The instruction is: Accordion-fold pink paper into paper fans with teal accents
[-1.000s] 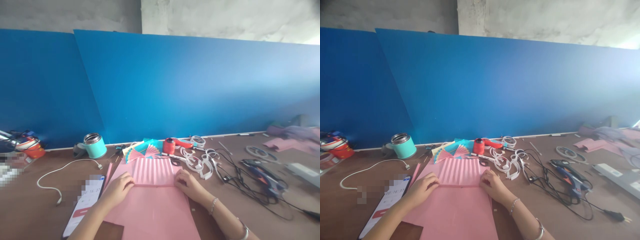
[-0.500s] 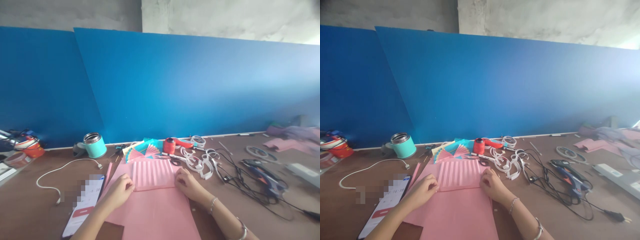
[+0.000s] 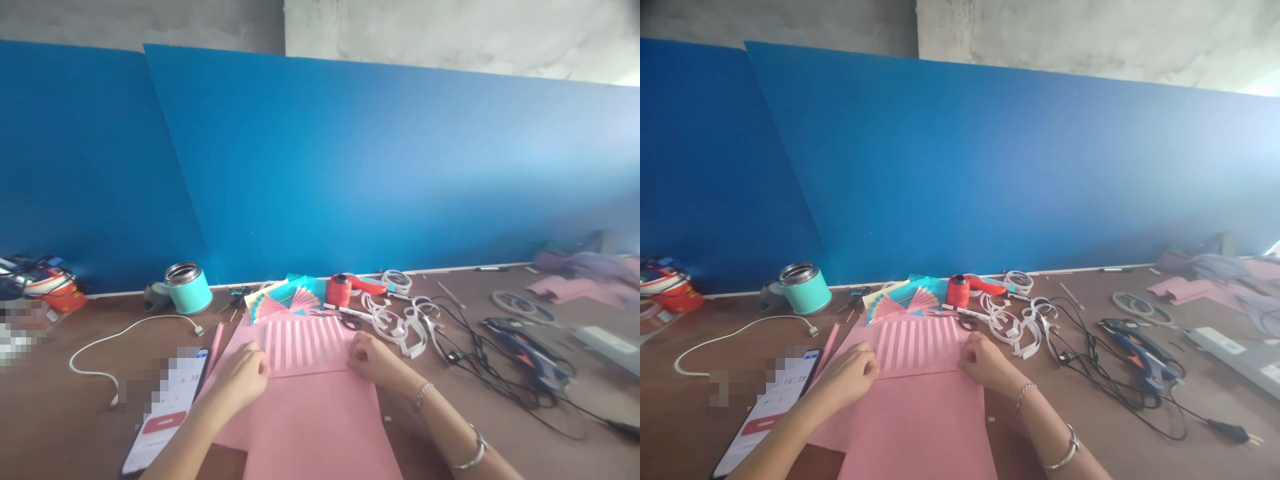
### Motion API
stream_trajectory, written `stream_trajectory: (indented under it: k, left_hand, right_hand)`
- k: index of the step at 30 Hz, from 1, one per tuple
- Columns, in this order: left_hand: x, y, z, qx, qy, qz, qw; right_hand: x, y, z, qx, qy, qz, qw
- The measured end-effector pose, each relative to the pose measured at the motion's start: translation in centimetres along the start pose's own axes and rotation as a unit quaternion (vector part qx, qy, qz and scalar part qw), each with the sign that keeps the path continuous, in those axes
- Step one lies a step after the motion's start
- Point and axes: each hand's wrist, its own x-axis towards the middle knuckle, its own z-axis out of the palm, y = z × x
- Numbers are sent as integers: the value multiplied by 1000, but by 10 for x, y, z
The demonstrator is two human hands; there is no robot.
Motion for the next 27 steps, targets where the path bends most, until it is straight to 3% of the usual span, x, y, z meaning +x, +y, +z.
stream_trajectory:
  k: [7,11,13,17,19,22,27]
  left_hand:
    - [-3,5,-4,33,-5,-6,999]
    - [-7,9,2,48,40,14,998]
    - [-9,14,8,59,68,59,994]
    - [-14,23,18,70,75,163,981]
    - [-15,26,19,71,66,201,975]
    - [-14,27,14,62,37,215,974]
    - [-16,21,7,40,-3,184,982]
  right_hand:
    - [-2,1,1,-38,7,9,999]
    - [-10,-12,0,-132,29,1,991]
    - [-16,-22,3,-198,47,-56,977]
    - [-22,-37,12,-298,-9,-199,934]
    - [-21,-39,16,-312,-30,-230,921]
    - [-19,-40,16,-312,-48,-222,923]
    - [-20,-40,10,-282,-78,-181,939]
